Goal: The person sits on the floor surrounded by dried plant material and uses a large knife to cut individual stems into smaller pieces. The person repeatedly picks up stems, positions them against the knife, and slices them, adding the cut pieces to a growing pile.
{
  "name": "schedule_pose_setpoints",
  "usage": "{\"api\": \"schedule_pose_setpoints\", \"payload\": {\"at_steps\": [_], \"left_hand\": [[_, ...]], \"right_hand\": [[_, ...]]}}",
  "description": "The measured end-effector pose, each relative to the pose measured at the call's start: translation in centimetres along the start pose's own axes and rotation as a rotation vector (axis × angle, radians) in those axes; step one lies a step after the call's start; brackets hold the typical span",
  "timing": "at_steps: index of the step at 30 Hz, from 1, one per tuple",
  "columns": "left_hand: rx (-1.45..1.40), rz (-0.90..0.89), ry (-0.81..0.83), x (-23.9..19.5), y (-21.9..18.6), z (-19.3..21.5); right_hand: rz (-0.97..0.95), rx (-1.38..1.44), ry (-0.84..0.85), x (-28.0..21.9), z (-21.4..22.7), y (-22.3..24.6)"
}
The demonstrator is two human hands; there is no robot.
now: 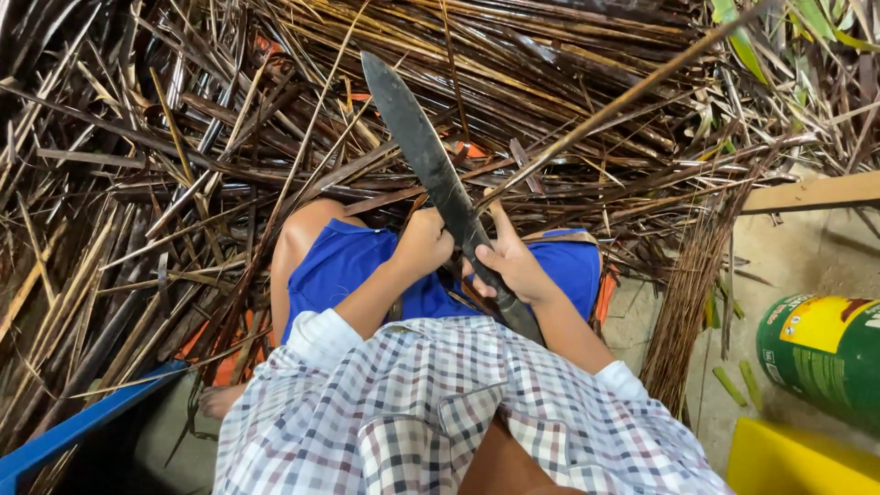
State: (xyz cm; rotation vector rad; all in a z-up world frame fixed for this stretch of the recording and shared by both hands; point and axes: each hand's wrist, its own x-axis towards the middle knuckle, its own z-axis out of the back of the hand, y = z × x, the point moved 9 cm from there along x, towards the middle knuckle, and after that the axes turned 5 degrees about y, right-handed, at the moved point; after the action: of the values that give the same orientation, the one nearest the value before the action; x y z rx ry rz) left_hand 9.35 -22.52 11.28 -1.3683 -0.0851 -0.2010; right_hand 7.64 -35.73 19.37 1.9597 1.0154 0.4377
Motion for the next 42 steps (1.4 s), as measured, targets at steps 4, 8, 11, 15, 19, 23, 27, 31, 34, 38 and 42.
{"api": "schedule_pose_setpoints", "payload": {"at_steps": [4,8,11,15,19,23,27,31,34,38,42], "left_hand": [[-0.045,0.028,-0.030,1.9,-3.8,1.0],[-0.442,0.354,-0.021,3.5,-4.6,1.1],[-0.633,0.406,-0.029,4.4,-6.7,1.7],[-0.833,0.424,-0.055,4.9,-8.4,2.0],[-0.704,0.326,-0.097,5.8,-10.3,2.0],[-0.299,0.070,-0.211,5.2,-14.1,3.8],[0.058,-0.167,-0.339,3.6,-15.7,4.1],[0.128,-0.346,-0.423,2.4,-16.1,4.3],[0.205,-0.485,-0.453,1.6,-16.0,4.3],[0.357,-0.707,-0.437,0.5,-18.0,4.1],[0.415,-0.845,-0.365,-0.4,-18.4,3.2]], "right_hand": [[-0.010,-0.027,0.018,0.6,1.0,0.3],[0.068,-0.023,0.042,1.4,0.7,2.4],[0.106,-0.008,0.057,1.7,-0.1,4.2],[0.155,0.007,0.089,2.1,-1.5,6.5],[0.172,0.033,0.083,2.1,-1.5,6.4],[0.180,0.027,0.037,1.8,-1.6,6.0],[0.214,-0.046,-0.014,1.4,-2.3,6.2],[0.202,-0.019,-0.022,1.2,-3.3,6.0],[0.205,0.058,-0.006,1.0,-3.1,5.6],[0.157,0.189,0.028,0.9,-2.7,4.7],[0.142,0.381,0.124,1.0,-2.3,3.9]]}}
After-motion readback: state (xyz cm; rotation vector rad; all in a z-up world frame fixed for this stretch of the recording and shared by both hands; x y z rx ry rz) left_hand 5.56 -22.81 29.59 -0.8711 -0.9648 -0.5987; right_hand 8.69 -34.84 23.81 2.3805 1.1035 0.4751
